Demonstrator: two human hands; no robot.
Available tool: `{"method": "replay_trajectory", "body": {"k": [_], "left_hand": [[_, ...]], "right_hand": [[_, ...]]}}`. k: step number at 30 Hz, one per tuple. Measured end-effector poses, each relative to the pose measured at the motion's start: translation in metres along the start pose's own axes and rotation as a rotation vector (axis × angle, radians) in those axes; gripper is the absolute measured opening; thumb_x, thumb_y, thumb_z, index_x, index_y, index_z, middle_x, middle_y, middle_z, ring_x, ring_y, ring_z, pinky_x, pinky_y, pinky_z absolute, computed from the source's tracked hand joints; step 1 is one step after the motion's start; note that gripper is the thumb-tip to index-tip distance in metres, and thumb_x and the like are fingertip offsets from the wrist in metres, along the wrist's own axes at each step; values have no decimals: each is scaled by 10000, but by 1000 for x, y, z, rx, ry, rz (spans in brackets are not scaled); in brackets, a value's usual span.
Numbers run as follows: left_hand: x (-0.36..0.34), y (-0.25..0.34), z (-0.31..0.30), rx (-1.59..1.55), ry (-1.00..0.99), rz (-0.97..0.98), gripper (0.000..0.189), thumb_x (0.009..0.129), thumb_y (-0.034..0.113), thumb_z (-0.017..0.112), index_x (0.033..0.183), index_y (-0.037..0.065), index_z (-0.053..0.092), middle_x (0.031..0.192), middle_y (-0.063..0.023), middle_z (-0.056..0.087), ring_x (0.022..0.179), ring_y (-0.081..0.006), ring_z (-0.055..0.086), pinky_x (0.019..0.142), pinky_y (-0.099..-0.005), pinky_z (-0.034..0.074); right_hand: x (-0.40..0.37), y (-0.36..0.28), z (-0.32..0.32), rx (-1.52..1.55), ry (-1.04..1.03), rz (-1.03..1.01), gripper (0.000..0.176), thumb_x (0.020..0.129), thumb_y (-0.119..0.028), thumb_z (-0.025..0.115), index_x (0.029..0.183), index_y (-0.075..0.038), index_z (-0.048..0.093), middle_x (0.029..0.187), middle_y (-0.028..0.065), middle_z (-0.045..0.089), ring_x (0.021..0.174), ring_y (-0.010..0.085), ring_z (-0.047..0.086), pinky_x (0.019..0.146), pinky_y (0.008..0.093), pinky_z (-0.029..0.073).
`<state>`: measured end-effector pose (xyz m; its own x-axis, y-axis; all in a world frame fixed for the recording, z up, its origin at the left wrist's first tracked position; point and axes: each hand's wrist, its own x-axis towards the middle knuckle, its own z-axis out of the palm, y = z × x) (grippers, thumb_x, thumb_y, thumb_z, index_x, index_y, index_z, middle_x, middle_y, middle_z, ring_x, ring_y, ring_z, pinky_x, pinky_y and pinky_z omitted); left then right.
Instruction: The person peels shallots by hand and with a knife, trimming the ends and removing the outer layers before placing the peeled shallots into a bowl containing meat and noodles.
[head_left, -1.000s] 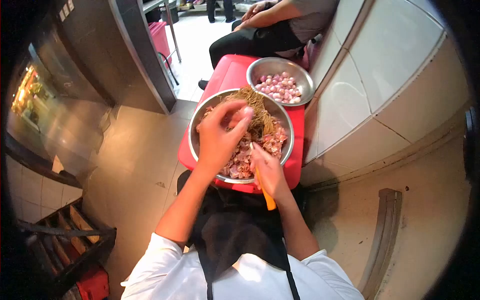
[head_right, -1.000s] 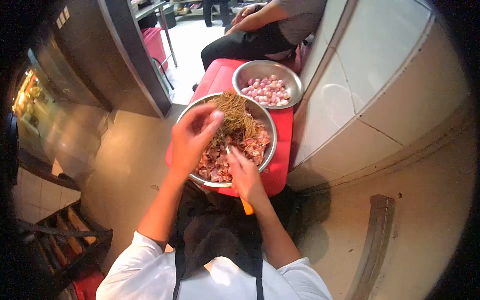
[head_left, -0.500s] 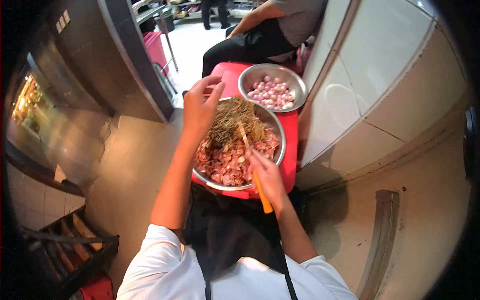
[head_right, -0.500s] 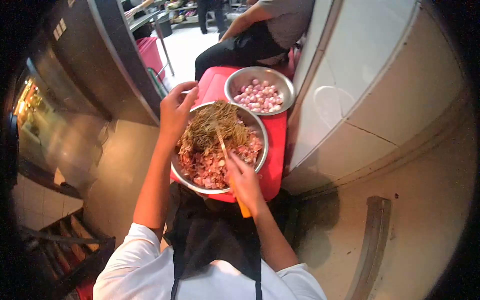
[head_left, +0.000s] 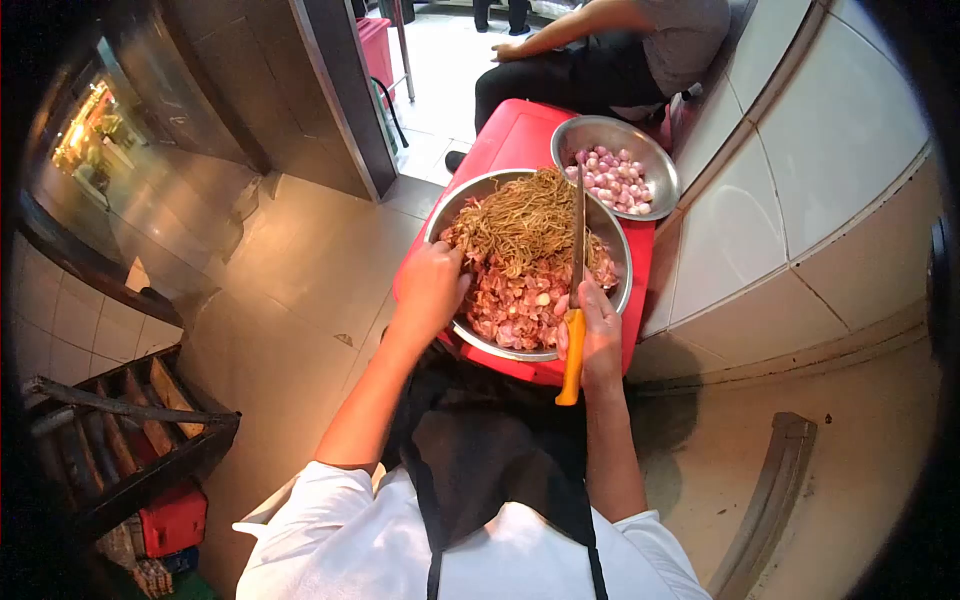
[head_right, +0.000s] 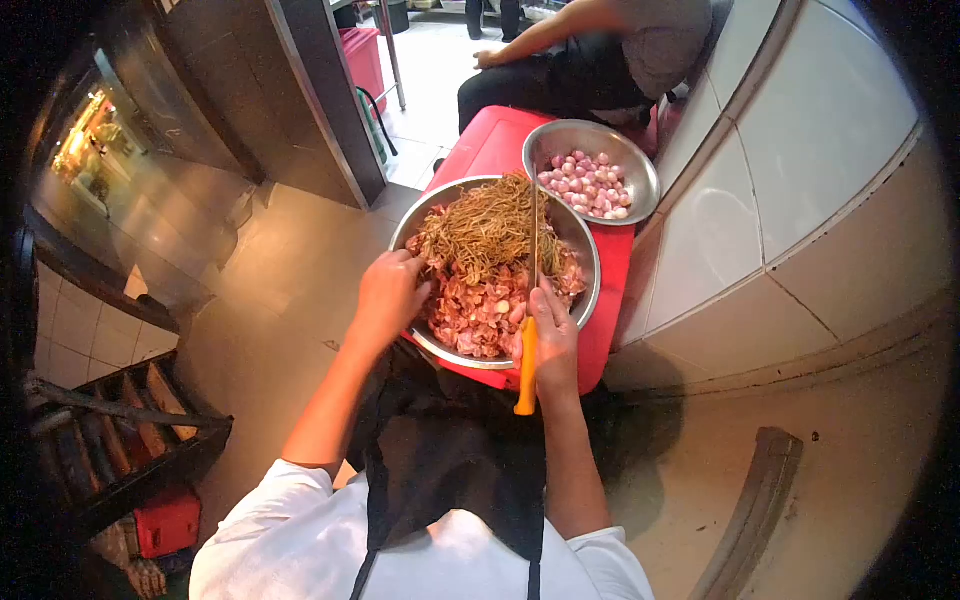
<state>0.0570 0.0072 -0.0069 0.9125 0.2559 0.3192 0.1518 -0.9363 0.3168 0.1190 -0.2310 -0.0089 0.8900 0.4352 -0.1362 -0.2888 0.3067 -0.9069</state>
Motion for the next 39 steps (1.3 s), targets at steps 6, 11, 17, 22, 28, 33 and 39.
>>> {"method": "replay_trajectory", "body": {"k": [6, 11, 17, 22, 28, 33, 39], "left_hand": [[8, 6, 23, -91, 79, -41, 358, 721, 129, 793, 999, -24, 628, 1161, -289, 602, 992, -429, 634, 842, -477, 542], [4, 13, 12, -303, 145, -171, 326, 769, 123, 761, 1019, -6, 596, 957, -242, 664, 874, -420, 664, 747, -493, 533], [-4, 6, 7, -622, 207, -261, 374, 744, 141, 832, 1084, 46, 709, 1010, -169, 689, 901, -312, 693, 785, -373, 547], [3, -7, 21, -860, 189, -373, 381, 796, 161, 817, 1135, 26, 709, 974, -108, 704, 867, -186, 691, 774, -306, 544], [2, -18, 28, -1140, 287, -454, 299, 848, 99, 773, 1112, -14, 688, 926, -62, 719, 799, -114, 667, 700, -256, 538], [0, -15, 23, -1389, 314, -557, 263, 859, 52, 766, 1088, -49, 686, 930, -53, 719, 758, -82, 654, 676, -215, 542], [-1, -10, 19, -1358, 293, -575, 244, 874, 82, 762, 1064, -56, 697, 961, -76, 721, 825, -118, 676, 725, -248, 564]], "right_hand": [[-6, -3, 5, -38, -10, 2, 359, 1073, -333, 452, 1303, -70, 531, 814, 21, 591, 473, 79, 505, 385, 226, 409], [-6, -1, 6, -100, -38, 38, 408, 1072, -316, 447, 1391, -66, 497, 808, 16, 583, 486, 78, 501, 409, 222, 421], [-13, -6, 23, -191, -106, 25, 502, 1055, -310, 505, 1470, -30, 456, 822, -1, 579, 510, 77, 512, 430, 222, 413], [-13, -2, 32, -224, -136, 53, 469, 1055, -283, 507, 1454, -39, 483, 828, 6, 580, 502, 86, 513, 423, 227, 411], [-16, -5, 48, -183, -217, 122, 459, 1051, -269, 508, 1446, -36, 492, 774, 9, 564, 477, 82, 499, 406, 231, 404], [-7, 2, 60, -234, -331, 133, 474, 1062, -300, 479, 1456, -35, 481, 745, 0, 547, 465, 79, 491, 400, 225, 399], [7, 20, 66, -288, -347, 199, 484, 1061, -344, 470, 1442, -49, 510, 738, 11, 552, 454, 88, 501, 398, 234, 404]]}}
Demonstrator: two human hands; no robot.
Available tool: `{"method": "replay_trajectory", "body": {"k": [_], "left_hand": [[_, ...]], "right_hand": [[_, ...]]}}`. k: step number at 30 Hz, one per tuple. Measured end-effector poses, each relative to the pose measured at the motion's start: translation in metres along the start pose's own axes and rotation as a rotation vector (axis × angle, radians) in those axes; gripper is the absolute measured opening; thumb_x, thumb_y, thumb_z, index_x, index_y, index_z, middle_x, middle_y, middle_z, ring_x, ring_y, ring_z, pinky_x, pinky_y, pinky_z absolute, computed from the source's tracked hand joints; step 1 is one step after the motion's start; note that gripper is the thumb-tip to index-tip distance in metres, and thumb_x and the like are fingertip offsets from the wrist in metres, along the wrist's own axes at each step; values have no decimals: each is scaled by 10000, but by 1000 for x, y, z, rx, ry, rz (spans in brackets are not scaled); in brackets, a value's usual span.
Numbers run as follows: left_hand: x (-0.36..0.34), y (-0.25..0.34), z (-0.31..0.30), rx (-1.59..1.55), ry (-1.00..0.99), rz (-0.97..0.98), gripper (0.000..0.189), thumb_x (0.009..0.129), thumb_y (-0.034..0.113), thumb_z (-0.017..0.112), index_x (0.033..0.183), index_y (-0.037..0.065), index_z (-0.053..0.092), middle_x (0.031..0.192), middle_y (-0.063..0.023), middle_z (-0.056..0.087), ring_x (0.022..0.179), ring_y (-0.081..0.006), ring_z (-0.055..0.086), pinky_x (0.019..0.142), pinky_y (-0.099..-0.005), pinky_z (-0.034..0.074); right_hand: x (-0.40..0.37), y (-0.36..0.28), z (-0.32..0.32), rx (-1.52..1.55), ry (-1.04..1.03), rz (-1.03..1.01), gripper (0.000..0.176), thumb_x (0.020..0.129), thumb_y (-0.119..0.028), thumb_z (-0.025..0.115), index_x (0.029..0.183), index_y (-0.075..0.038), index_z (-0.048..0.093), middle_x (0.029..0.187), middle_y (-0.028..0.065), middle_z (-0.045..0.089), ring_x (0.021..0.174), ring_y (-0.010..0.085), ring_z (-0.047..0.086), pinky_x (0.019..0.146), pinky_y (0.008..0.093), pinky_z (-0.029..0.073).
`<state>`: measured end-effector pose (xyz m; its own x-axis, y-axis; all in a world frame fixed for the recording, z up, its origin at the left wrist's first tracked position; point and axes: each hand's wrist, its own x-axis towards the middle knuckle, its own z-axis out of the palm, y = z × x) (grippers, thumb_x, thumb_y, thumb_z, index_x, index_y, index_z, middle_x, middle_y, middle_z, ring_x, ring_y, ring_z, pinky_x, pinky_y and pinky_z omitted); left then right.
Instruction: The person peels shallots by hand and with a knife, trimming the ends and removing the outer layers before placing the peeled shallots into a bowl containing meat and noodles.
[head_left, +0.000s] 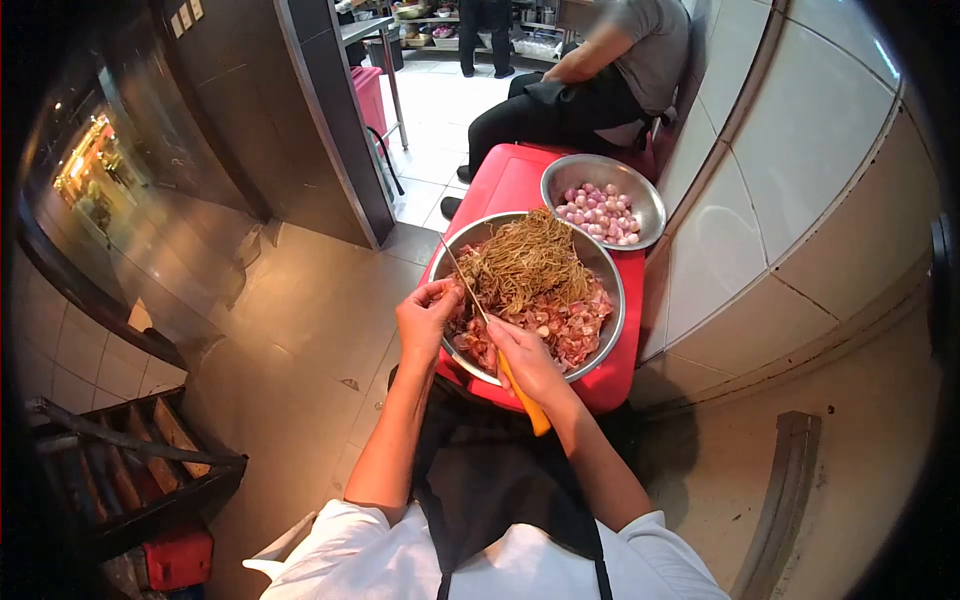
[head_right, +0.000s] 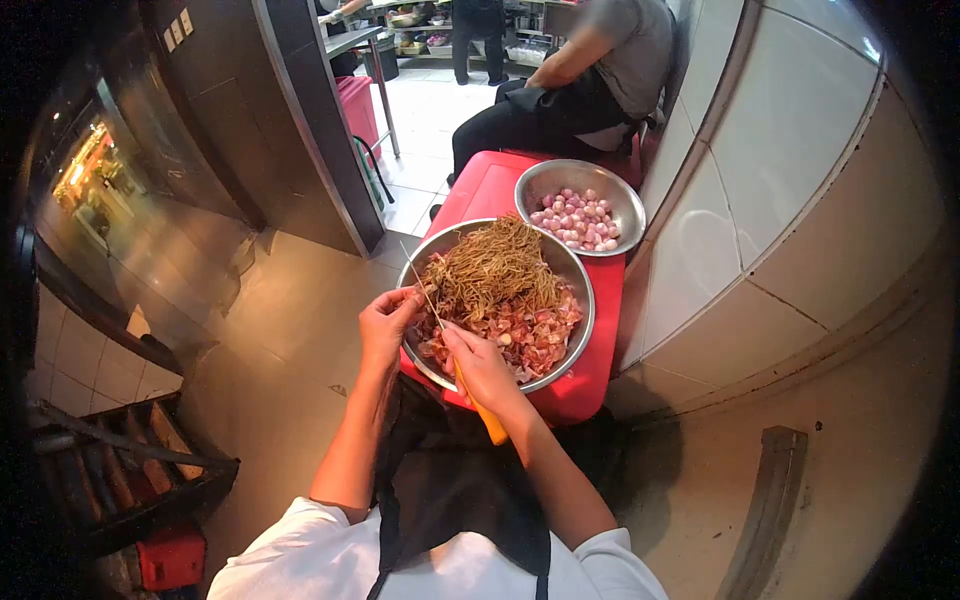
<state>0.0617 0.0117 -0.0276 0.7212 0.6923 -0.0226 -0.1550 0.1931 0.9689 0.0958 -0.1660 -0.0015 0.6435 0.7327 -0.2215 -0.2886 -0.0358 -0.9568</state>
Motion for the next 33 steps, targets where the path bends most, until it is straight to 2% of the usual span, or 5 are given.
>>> {"method": "replay_trajectory", "body": {"k": [15, 23, 26, 32, 33], "left_hand": [[-5, -10, 3, 187, 11, 145, 233, 848, 46, 768, 1051, -58, 720, 872, -40, 709, 741, -71, 629, 690, -217, 525], [-43, -6, 25, 291, -212, 348, 230, 857, -15, 739, 1082, -37, 698, 1039, -41, 670, 830, -78, 627, 731, -218, 517], [-41, 4, 32, 145, -158, 262, 267, 896, 12, 706, 1158, -27, 670, 1037, -47, 668, 915, -103, 638, 812, -258, 525], [-27, 24, 26, -199, -229, 70, 329, 932, 2, 647, 1259, -14, 617, 1122, -72, 678, 1009, -129, 635, 916, -262, 494], [-28, 23, 28, -181, -228, 86, 331, 928, 12, 653, 1256, -9, 608, 1118, -73, 674, 991, -127, 626, 896, -261, 497]], "right_hand": [[18, 6, -6, 77, 11, 27, 450, 1035, -359, 520, 1361, -54, 580, 717, 8, 535, 448, 95, 495, 397, 245, 397], [32, 7, -16, 259, 63, 52, 428, 1037, -464, 478, 1050, -64, 629, 637, 0, 527, 419, 102, 489, 376, 251, 399], [28, 3, -21, 311, 95, 124, 454, 1035, -498, 474, 878, -87, 587, 500, 7, 464, 389, 115, 465, 377, 262, 400], [-5, -18, -35, 387, 103, 81, 416, 1039, -489, 473, 1008, -83, 556, 770, 22, 583, 473, 100, 482, 394, 253, 389], [-6, -14, -37, 374, 125, 65, 426, 1042, -484, 469, 961, -77, 564, 678, 21, 555, 445, 95, 471, 391, 251, 387]]}}
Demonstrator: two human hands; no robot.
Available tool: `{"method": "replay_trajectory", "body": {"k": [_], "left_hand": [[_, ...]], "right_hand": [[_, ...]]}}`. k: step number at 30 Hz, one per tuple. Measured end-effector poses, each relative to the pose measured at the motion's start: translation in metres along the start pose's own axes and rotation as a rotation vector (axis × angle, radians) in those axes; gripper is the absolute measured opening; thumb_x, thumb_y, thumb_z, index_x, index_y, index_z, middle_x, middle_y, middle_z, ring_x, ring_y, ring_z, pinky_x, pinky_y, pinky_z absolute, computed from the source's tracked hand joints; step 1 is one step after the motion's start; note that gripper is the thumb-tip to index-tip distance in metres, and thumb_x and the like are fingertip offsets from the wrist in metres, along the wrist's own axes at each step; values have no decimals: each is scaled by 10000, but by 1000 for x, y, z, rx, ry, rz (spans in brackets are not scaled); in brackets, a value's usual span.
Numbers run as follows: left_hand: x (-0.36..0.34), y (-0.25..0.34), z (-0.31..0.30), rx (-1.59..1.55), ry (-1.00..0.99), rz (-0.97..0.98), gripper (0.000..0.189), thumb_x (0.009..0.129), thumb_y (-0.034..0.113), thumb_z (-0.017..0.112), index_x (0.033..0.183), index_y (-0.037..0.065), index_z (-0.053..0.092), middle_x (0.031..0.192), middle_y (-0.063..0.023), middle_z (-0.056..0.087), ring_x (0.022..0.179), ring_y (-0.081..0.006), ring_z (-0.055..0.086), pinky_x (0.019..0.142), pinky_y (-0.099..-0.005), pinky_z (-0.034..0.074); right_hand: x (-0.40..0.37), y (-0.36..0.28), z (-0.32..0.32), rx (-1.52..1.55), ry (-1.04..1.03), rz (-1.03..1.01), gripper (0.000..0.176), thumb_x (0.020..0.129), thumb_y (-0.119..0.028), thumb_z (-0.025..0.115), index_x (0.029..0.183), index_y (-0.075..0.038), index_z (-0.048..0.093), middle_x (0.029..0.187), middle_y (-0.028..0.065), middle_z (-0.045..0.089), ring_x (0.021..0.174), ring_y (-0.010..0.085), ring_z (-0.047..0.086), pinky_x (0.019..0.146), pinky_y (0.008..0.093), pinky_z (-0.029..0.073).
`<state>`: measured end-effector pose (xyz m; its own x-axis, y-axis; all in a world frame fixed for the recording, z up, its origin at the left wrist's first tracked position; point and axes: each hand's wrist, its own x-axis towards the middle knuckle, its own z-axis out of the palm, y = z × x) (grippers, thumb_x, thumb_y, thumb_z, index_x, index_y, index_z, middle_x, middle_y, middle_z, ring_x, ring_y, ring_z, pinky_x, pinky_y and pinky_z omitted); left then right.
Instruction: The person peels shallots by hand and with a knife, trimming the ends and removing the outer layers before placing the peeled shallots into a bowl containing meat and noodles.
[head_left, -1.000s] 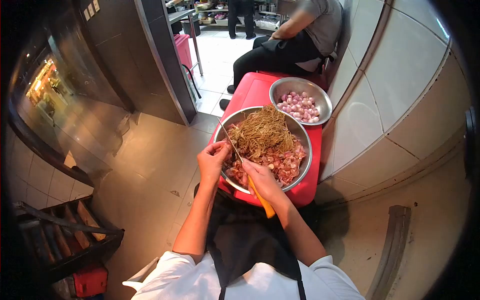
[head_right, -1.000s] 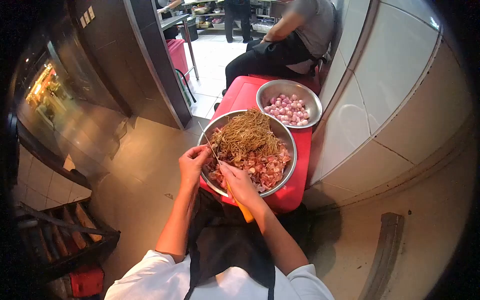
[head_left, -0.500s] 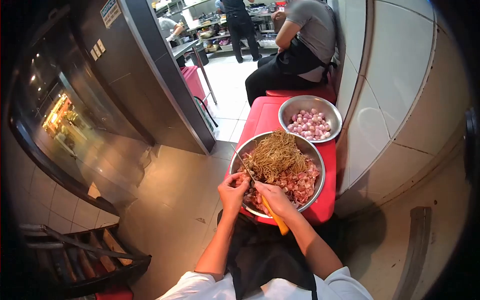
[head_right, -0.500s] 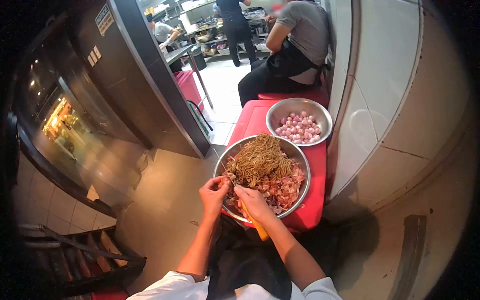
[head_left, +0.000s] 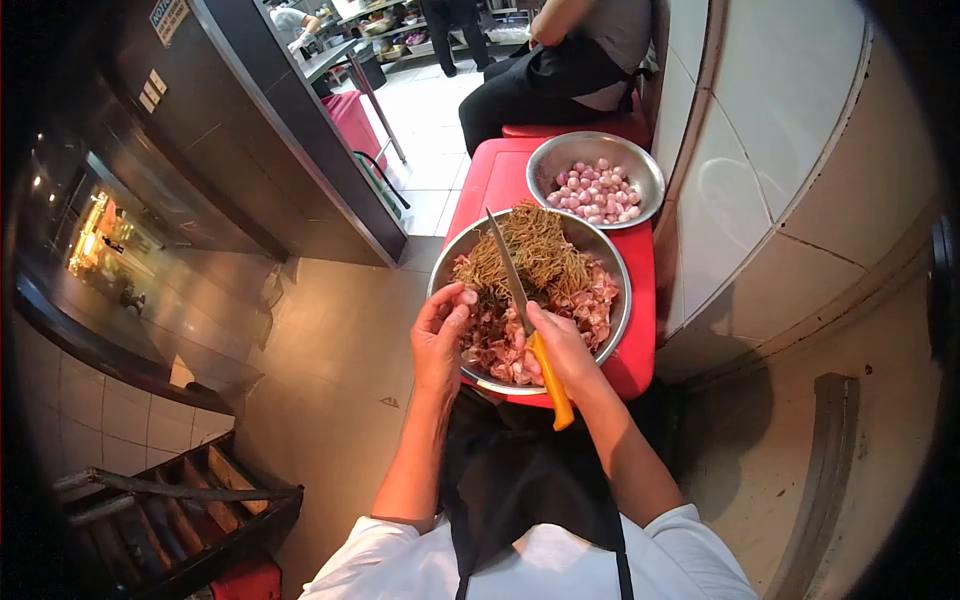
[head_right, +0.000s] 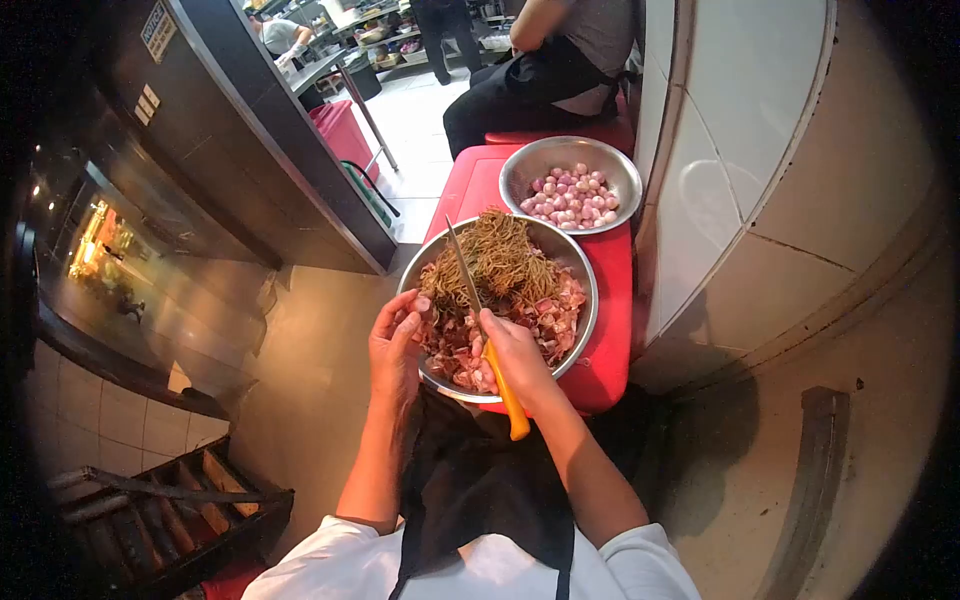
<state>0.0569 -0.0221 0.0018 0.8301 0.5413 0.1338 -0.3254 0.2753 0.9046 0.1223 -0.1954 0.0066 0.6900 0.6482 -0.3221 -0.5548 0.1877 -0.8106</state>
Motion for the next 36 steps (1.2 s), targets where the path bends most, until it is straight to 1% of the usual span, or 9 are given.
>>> {"method": "replay_trajectory", "body": {"k": [7, 9, 10, 13, 20, 24, 27, 32, 36], "left_hand": [[-3, -14, 19, 36, -28, -97, 347, 940, 51, 667, 1270, -4, 575, 1045, -64, 668, 904, -127, 635, 838, -264, 519], [-7, -15, 25, 121, -44, -54, 387, 948, 66, 673, 1310, -12, 561, 1057, -75, 678, 922, -141, 666, 860, -261, 526], [-7, -19, 25, 136, -41, -46, 407, 938, 61, 689, 1321, -16, 575, 1041, -55, 687, 916, -124, 663, 831, -246, 525], [-9, -20, 27, 185, -29, -50, 411, 924, 29, 693, 1320, -15, 591, 1049, -48, 689, 932, -107, 656, 835, -228, 516], [-7, -21, 18, -116, -5, -224, 272, 923, 12, 659, 1186, 1, 590, 1079, -68, 683, 874, -136, 666, 789, -261, 552], [-10, -7, 22, -237, 20, -287, 310, 967, 91, 607, 1264, 5, 576, 1110, -74, 679, 923, -141, 660, 808, -260, 542], [-8, -4, 19, -296, -26, -289, 335, 973, 95, 599, 1293, -2, 584, 1110, -70, 691, 1003, -133, 655, 871, -259, 533], [-13, -2, 21, -274, -35, -265, 316, 936, 38, 661, 1245, 5, 600, 1119, -75, 692, 1004, -133, 667, 869, -270, 558], [-16, 2, 26, -263, -7, -241, 283, 935, 29, 666, 1210, 5, 601, 1102, -84, 693, 961, -143, 682, 848, -276, 583]], "right_hand": [[-13, 5, -8, -127, 40, -139, 420, 1061, -406, 459, 835, -65, 556, 639, 4, 537, 412, 85, 484, 377, 238, 383], [-14, 7, -11, -83, 44, -133, 388, 1062, -398, 462, 941, -53, 593, 689, 6, 555, 436, 85, 496, 384, 239, 389], [-18, 4, -8, -44, 61, -132, 381, 1063, -394, 461, 1112, -46, 609, 761, 7, 570, 470, 83, 506, 398, 235, 398], [-20, 5, -11, -32, 57, -132, 400, 1062, -388, 467, 1239, -49, 587, 815, 7, 574, 491, 82, 510, 410, 231, 402], [-25, 8, -4, -104, 88, -213, 359, 1059, -357, 481, 1170, -41, 609, 792, 4, 557, 476, 89, 508, 414, 232, 396], [-24, 12, -4, -148, 90, -228, 331, 1051, -350, 501, 1088, -47, 631, 756, 6, 565, 475, 88, 519, 408, 241, 392], [-33, 5, 4, -144, 51, -242, 384, 1060, -275, 497, 1356, -48, 588, 771, -8, 555, 460, 55, 478, 407, 207, 350], [-42, 1, 5, -448, 37, -328, 428, 1039, -208, 545, 1401, 21, 535, 1109, 127, 677, 910, 182, 673, 768, 278, 510], [-44, 1, 9, -510, 33, -399, 432, 1016, -191, 579, 1373, 49, 544, 1302, 215, 635, 1232, 253, 598, 1023, 343, 442]]}}
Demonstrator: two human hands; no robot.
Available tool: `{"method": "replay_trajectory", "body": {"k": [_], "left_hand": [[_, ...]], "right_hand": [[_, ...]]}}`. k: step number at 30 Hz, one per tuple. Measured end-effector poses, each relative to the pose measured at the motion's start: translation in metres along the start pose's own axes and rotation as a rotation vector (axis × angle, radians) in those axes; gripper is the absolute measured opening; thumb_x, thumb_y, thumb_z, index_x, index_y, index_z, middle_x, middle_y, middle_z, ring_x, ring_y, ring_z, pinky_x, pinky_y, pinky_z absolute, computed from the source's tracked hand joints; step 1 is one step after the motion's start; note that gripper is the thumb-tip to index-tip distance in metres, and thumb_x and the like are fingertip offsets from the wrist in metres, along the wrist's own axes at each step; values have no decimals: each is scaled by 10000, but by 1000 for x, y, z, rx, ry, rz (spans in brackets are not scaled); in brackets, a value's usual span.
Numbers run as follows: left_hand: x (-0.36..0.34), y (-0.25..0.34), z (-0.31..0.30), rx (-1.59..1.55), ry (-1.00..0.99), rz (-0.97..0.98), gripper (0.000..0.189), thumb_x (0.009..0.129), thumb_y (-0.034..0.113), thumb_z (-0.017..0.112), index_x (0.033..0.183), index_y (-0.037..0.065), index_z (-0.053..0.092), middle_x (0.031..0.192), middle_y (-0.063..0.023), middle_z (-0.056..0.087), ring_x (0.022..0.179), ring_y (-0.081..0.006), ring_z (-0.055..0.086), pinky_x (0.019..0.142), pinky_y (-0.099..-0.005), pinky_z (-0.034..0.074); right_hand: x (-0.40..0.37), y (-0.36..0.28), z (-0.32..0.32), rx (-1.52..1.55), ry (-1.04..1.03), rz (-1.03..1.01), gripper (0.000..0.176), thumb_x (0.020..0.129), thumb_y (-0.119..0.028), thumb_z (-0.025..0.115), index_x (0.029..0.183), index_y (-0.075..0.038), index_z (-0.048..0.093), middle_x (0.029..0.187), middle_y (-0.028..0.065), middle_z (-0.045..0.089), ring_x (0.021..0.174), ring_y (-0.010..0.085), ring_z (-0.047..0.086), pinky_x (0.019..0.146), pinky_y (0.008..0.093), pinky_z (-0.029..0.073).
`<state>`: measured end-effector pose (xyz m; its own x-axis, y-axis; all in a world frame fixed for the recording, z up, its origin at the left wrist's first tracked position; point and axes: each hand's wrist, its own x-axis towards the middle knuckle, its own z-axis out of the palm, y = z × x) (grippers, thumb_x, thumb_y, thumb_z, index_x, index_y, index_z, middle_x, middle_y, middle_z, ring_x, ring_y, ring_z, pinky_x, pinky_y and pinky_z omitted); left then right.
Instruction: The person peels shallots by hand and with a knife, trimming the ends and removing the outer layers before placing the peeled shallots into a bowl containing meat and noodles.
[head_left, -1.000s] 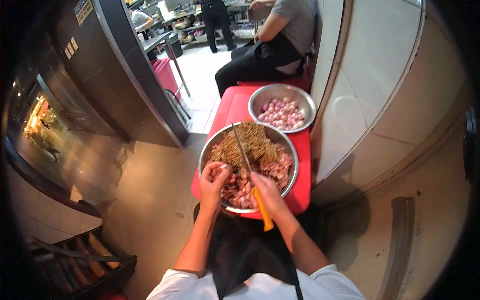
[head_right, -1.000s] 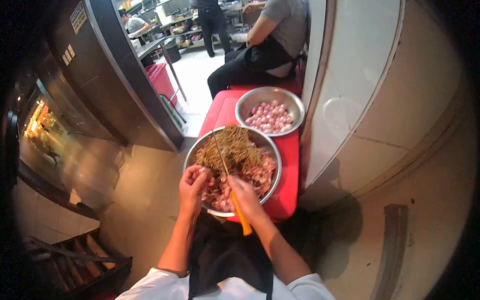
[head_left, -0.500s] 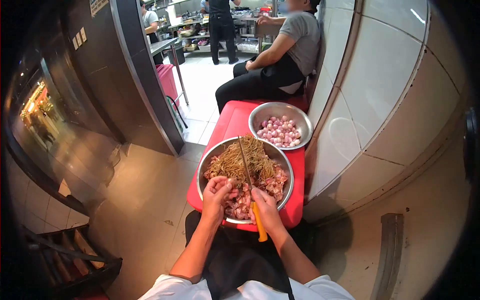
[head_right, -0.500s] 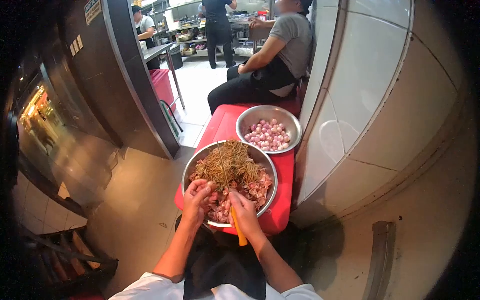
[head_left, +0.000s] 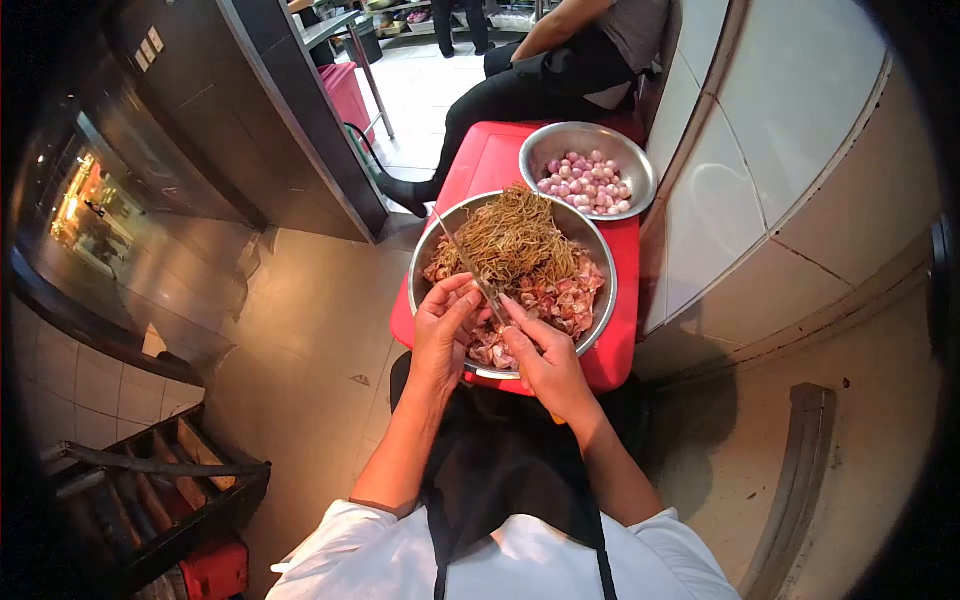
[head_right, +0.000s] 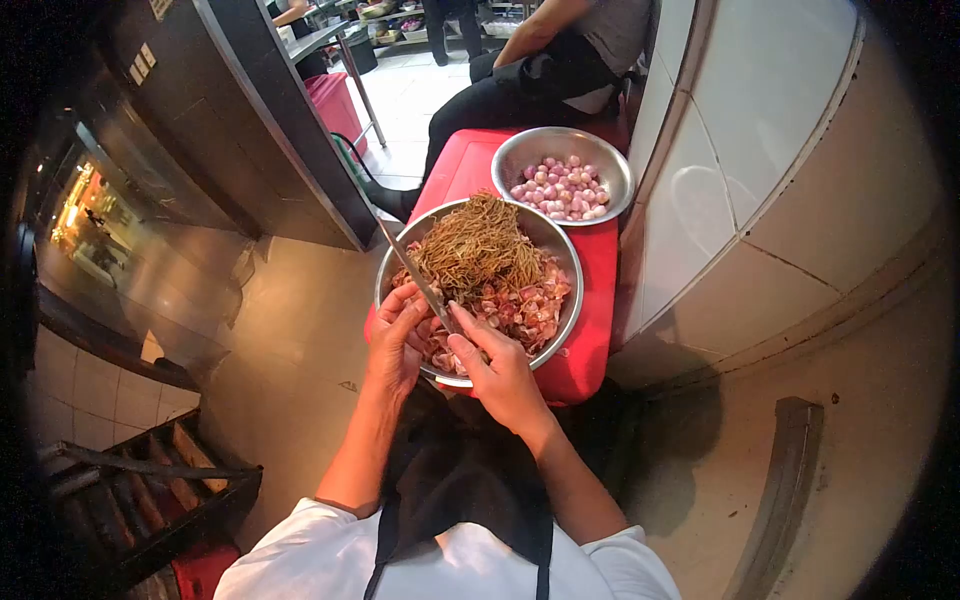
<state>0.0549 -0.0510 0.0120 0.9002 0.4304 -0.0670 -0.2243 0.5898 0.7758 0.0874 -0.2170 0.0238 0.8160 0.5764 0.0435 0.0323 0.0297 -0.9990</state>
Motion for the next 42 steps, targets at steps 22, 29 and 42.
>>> {"method": "replay_trajectory", "body": {"k": [22, 29, 42], "left_hand": [[-16, -14, -5, 427, 72, 355, 286, 853, -52, 741, 1132, -47, 680, 994, -53, 689, 907, -102, 663, 782, -221, 551], [-18, -18, -8, 591, 18, 480, 312, 830, -113, 714, 1137, -69, 678, 1102, -79, 663, 958, -129, 675, 836, -236, 561], [-22, -18, -14, 611, 65, 310, 256, 876, -17, 727, 1132, -21, 709, 923, 18, 643, 794, -41, 583, 691, -181, 472]], "right_hand": [[-4, -4, 6, 29, -13, 10, 467, 1012, -216, 584, 1412, 17, 519, 1148, 190, 682, 869, 211, 668, 762, 304, 508], [1, -7, 4, 374, -111, 199, 519, 1050, -303, 519, 1507, -72, 435, 744, -19, 501, 475, 38, 467, 411, 209, 369], [-3, 8, 12, 360, -69, 197, 478, 1036, -270, 551, 1474, -91, 491, 695, -29, 499, 452, 48, 478, 395, 212, 373]]}}
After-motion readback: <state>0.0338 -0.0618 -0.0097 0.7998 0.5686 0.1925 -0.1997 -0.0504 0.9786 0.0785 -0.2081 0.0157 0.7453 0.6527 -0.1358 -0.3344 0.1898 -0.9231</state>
